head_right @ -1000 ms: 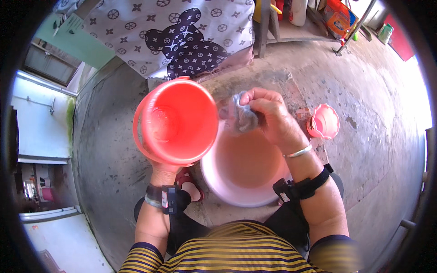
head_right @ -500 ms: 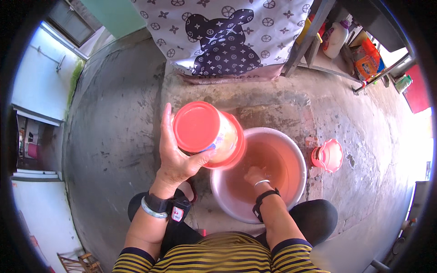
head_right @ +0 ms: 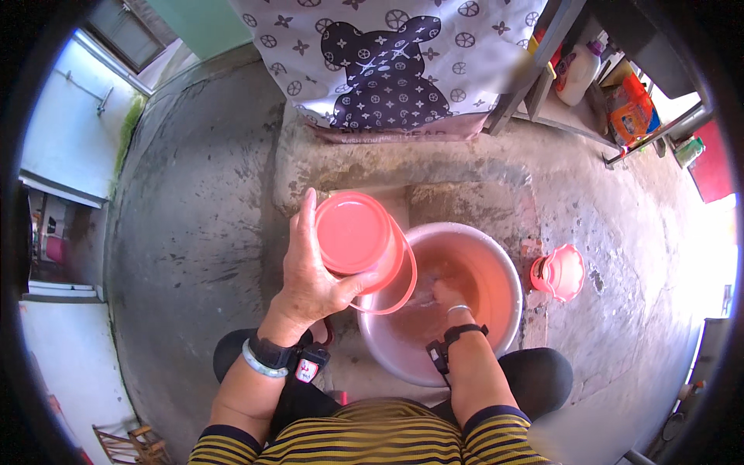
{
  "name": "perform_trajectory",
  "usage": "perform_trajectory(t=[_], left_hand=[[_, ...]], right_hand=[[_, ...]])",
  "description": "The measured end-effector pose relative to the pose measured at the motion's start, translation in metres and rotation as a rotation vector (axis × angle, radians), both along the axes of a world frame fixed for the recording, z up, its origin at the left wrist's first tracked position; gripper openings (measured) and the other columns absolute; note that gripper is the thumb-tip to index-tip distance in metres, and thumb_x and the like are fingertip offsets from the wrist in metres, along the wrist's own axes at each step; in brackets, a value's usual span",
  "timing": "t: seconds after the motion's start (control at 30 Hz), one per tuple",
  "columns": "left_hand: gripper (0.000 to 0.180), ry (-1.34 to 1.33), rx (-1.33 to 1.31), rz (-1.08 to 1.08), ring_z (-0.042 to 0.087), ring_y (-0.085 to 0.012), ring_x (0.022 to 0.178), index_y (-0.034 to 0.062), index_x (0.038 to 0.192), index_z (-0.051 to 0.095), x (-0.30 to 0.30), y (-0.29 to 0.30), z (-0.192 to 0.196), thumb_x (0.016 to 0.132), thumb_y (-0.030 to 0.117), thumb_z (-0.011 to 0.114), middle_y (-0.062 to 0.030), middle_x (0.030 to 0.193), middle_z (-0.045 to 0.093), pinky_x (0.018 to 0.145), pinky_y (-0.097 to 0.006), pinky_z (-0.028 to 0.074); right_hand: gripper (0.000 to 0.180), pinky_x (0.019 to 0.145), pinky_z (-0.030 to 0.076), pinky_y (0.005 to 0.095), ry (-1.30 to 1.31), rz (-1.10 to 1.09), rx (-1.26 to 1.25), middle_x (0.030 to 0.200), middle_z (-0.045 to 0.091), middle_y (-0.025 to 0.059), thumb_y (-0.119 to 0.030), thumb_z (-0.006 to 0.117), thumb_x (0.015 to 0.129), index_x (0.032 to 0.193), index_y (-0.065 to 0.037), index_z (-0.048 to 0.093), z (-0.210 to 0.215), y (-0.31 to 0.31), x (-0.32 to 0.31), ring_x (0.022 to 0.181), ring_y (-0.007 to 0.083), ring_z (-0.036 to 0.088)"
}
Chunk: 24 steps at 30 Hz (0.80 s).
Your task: The person sits on the floor and washes two small plastic buckets using a cloth and water from a larger basin. They scrub the inside and outside of each bucket, rinse them, and pour out the water.
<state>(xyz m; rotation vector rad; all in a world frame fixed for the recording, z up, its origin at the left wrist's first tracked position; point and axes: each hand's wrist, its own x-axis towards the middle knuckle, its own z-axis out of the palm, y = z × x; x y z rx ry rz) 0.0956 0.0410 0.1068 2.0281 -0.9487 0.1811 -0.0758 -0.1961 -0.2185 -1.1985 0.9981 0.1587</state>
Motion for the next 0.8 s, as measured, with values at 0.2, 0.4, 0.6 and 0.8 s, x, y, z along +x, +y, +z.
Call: perform_trajectory(t=[0.2,0.4,0.6,0.8], left_hand=[[0.125,0.092,0.032,0.032,0.050,-0.0457,0.124,-0.0032,0.159,0.013,-0.001,0.009,-0.004,0.066,0.027,0.092,-0.0297,0.139,0.043,0.105,-0.050,0.046],[0.124,0.103,0.016,0.014,0.052,-0.0445,0.122,-0.0066,0.157,0.013,-0.008,-0.007,-0.006,0.068,0.028,0.091,-0.0303,0.136,0.047,0.102,-0.051,0.048],[0.133,-0.049,0.048,-0.134,0.058,-0.0448,0.111,-0.0063,0.158,0.012,-0.021,-0.020,-0.014,0.062,0.036,0.094,-0.0285,0.125,0.055,0.099,-0.050,0.048],[0.125,-0.058,-0.031,-0.291,0.057,-0.0448,0.118,-0.0022,0.159,0.019,-0.036,-0.028,-0.009,0.064,0.032,0.092,-0.0274,0.134,0.052,0.102,-0.051,0.047]], right_hand=[[0.038,0.080,0.056,0.0331,-0.380,0.012,0.229,0.098,0.070,0.0067,-0.006,0.062,0.077,0.113,0.000,0.070,0.162,-0.005,0.048,0.092,0.0183,0.068],[0.028,0.075,0.053,0.0345,-0.661,0.553,-0.392,0.090,0.069,0.0065,-0.008,0.062,0.080,0.106,-0.004,0.071,0.365,0.015,0.055,0.085,0.0175,0.066],[0.014,0.063,0.053,0.0460,-0.773,0.660,-1.310,0.081,0.062,0.0143,-0.008,0.067,0.077,0.090,-0.008,0.063,0.354,0.067,0.068,0.074,0.0341,0.066],[0.015,0.071,0.054,0.0507,-0.339,0.490,-1.439,0.090,0.065,0.0197,-0.016,0.065,0.085,0.096,-0.007,0.064,0.312,0.009,0.073,0.080,0.0411,0.067]])
